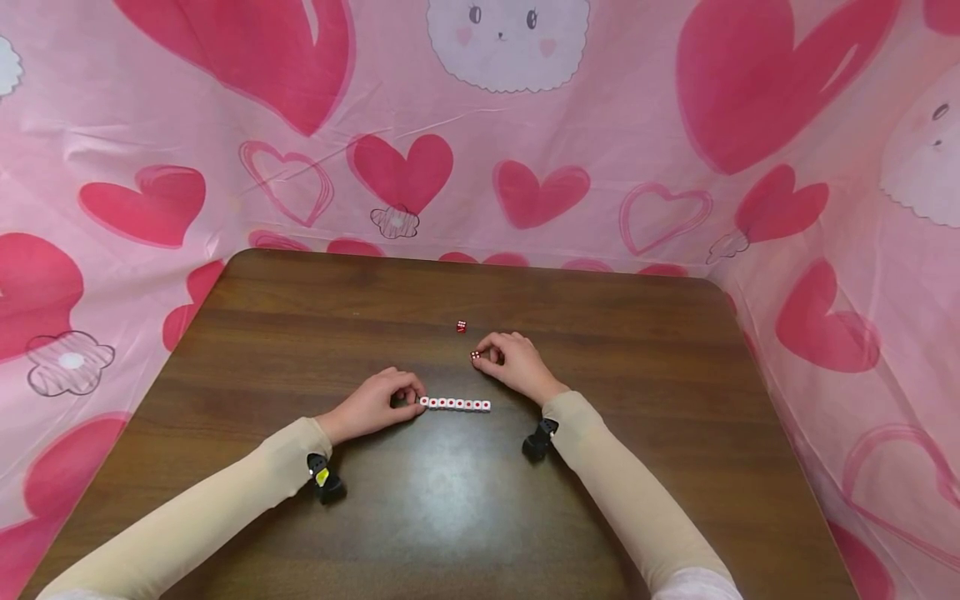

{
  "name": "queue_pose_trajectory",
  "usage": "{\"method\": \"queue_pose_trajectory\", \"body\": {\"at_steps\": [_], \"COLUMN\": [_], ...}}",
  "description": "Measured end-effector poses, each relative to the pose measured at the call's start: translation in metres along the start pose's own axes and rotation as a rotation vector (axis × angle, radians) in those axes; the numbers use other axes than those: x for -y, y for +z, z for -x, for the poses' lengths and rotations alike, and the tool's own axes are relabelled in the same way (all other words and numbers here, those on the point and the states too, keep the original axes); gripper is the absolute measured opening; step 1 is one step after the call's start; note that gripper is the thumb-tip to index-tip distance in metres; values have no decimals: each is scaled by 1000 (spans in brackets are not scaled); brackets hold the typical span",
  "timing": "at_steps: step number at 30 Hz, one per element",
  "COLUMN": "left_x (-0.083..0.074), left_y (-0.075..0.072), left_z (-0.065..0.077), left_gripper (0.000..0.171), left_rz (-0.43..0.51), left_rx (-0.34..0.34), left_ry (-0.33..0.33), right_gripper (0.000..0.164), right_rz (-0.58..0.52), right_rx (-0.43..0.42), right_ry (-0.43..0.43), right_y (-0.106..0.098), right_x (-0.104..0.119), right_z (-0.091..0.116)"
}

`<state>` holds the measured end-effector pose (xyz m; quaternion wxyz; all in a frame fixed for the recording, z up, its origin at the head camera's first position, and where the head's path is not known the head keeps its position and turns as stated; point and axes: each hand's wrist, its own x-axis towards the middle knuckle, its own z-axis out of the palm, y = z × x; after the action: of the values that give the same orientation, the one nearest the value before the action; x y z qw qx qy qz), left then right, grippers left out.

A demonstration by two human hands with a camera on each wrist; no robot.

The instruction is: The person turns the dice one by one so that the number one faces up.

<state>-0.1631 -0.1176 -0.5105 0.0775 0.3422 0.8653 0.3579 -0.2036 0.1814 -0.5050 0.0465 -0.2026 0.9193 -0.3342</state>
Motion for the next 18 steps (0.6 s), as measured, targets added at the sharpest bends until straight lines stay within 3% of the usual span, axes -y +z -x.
{"method": "queue_pose_trajectory", "body": {"at_steps": [6,18], "left_x": [0,3], "left_y": [0,2], "left_z": [0,1], "left_gripper": [10,11], "left_rz": [-1,-9], "left_rx": [6,1], "left_ry": [-4,-2], "right_gripper": [13,17], "right_rz": [31,-55], "right_rx": [-12,4], "right_ry": [-15,7], "right_y": [2,-1], "right_x": [0,-1], "right_z": [0,4]}}
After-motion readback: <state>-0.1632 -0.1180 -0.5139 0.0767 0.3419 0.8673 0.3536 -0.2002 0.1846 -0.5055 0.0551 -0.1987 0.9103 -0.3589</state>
